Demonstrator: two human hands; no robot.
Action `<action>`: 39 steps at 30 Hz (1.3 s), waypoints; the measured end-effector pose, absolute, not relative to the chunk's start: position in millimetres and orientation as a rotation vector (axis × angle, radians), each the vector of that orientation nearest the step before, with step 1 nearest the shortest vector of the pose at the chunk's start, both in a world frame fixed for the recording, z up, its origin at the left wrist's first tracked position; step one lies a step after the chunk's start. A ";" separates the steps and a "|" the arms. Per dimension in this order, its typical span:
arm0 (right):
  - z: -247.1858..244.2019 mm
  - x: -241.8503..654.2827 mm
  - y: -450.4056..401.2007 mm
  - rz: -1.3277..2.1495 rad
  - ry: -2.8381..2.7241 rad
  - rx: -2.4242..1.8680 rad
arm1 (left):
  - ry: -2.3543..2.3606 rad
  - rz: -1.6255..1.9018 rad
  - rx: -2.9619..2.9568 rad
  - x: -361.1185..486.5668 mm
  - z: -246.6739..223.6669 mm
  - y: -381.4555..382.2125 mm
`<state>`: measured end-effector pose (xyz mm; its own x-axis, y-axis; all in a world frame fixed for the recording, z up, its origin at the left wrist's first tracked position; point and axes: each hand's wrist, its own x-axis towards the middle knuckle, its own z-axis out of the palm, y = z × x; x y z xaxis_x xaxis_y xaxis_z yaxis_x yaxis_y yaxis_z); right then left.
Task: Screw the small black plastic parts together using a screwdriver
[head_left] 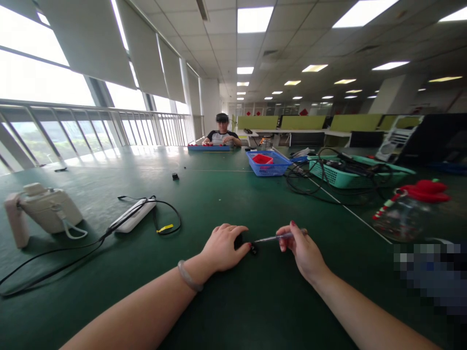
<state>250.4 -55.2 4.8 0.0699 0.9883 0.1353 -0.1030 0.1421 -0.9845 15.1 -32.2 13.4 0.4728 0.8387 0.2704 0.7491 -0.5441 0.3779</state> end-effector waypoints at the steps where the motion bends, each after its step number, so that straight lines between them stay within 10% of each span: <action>1: 6.7 249.5 -55.7 1.107 -1.109 -1.046 | 1.349 0.629 2.522 16.1 15.4 -35.0; 26: 1.3 254.1 -50.1 1.241 -0.916 -0.973 | 1.278 0.420 2.657 32.5 19.0 -67.4; 39: 8.2 250.2 -54.7 1.310 -1.031 -1.014 | 1.762 0.375 2.394 -114.5 9.3 -80.7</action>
